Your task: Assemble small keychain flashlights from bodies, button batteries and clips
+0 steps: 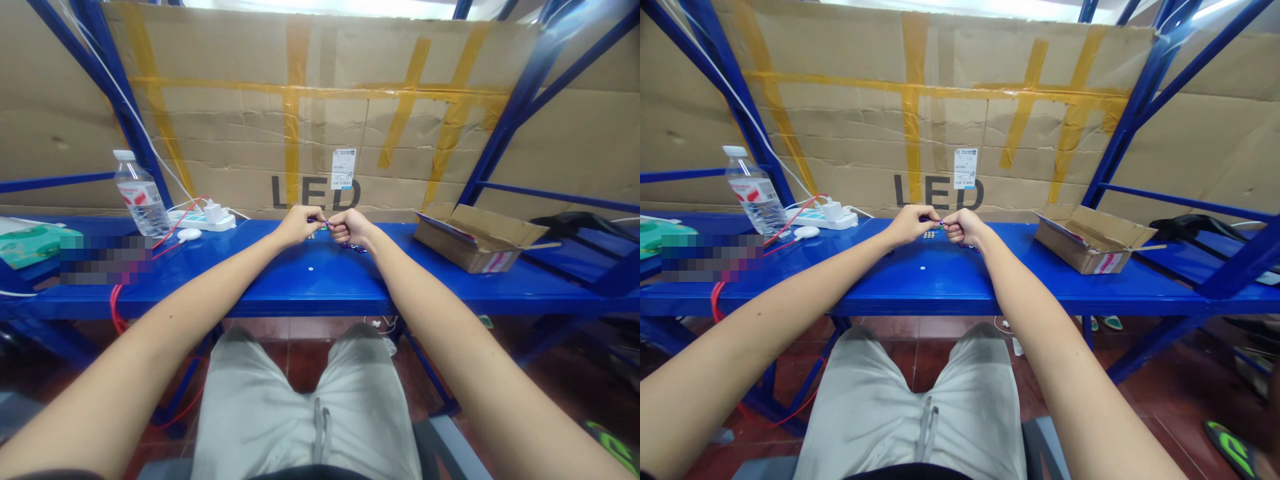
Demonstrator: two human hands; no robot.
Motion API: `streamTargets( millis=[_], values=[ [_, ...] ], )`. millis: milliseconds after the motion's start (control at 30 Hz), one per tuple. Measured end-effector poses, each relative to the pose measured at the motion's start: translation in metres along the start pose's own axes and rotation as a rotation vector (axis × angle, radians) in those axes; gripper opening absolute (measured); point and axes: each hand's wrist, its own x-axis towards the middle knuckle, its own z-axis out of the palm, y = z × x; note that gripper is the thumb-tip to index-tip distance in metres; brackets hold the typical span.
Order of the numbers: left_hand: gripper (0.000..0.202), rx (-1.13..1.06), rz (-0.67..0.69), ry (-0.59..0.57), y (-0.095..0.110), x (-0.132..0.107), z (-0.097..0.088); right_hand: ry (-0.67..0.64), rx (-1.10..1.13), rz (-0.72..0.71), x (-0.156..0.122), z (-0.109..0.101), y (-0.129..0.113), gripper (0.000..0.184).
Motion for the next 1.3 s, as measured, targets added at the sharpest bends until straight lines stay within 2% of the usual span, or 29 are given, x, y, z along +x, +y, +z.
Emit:
streamTargets(
  millis=[133, 200, 267, 367, 467, 533, 567, 733, 867, 1000, 1067, 1133, 1200, 1300],
  values=[
    [0.006, -0.018, -0.015, 0.022, 0.003, 0.002, -0.001, -0.023, 0.032, 0.025, -0.001, 0.002, -0.004, 0.018],
    [0.004, -0.049, -0.05, 0.046, 0.001, 0.005, -0.002, -0.021, 0.008, -0.025, -0.001, 0.003, -0.004, 0.019],
    [0.006, -0.105, -0.152, 0.086, -0.003, 0.008, -0.006, 0.0, -0.046, -0.122, 0.0, 0.004, -0.003, 0.019],
    [0.011, -0.22, -0.394, 0.075, -0.012, 0.01, -0.015, 0.126, -0.229, -0.318, 0.003, 0.007, 0.003, 0.018],
    [0.011, -0.27, -0.473, 0.033, -0.021, 0.008, -0.023, 0.276, -0.549, -0.417, 0.007, 0.01, 0.008, 0.017],
    [0.002, -0.297, -0.42, 0.039, -0.024, 0.007, -0.026, 0.295, -0.666, -0.402, 0.01, 0.011, 0.009, 0.015],
    [0.006, -0.31, -0.383, 0.036, -0.025, 0.006, -0.026, 0.288, -0.659, -0.391, 0.011, 0.012, 0.01, 0.014],
    [0.015, -0.267, -0.2, -0.065, -0.023, 0.005, -0.019, 0.148, -0.387, -0.311, 0.013, 0.012, 0.01, 0.014],
    [0.015, -0.151, -0.154, -0.064, -0.019, 0.002, -0.012, 0.126, -0.304, -0.277, 0.013, 0.011, 0.014, 0.015],
    [0.016, -0.133, -0.201, 0.042, -0.021, 0.006, -0.009, 0.066, -0.217, -0.272, 0.012, 0.012, 0.014, 0.013],
    [0.017, -0.23, -0.285, 0.126, -0.024, 0.009, -0.01, 0.05, -0.22, -0.241, 0.011, 0.012, 0.014, 0.008],
    [0.029, -0.386, -0.405, 0.16, -0.028, 0.01, -0.012, 0.046, -0.257, -0.21, 0.01, 0.013, 0.014, 0.006],
    [0.039, -0.508, -0.502, 0.1, -0.031, 0.009, -0.014, 0.045, -0.33, -0.194, 0.009, 0.013, 0.014, 0.005],
    [0.031, -0.467, -0.505, -0.055, -0.034, 0.002, -0.013, 0.09, -0.476, -0.195, 0.008, 0.014, 0.015, 0.009]
  ],
)
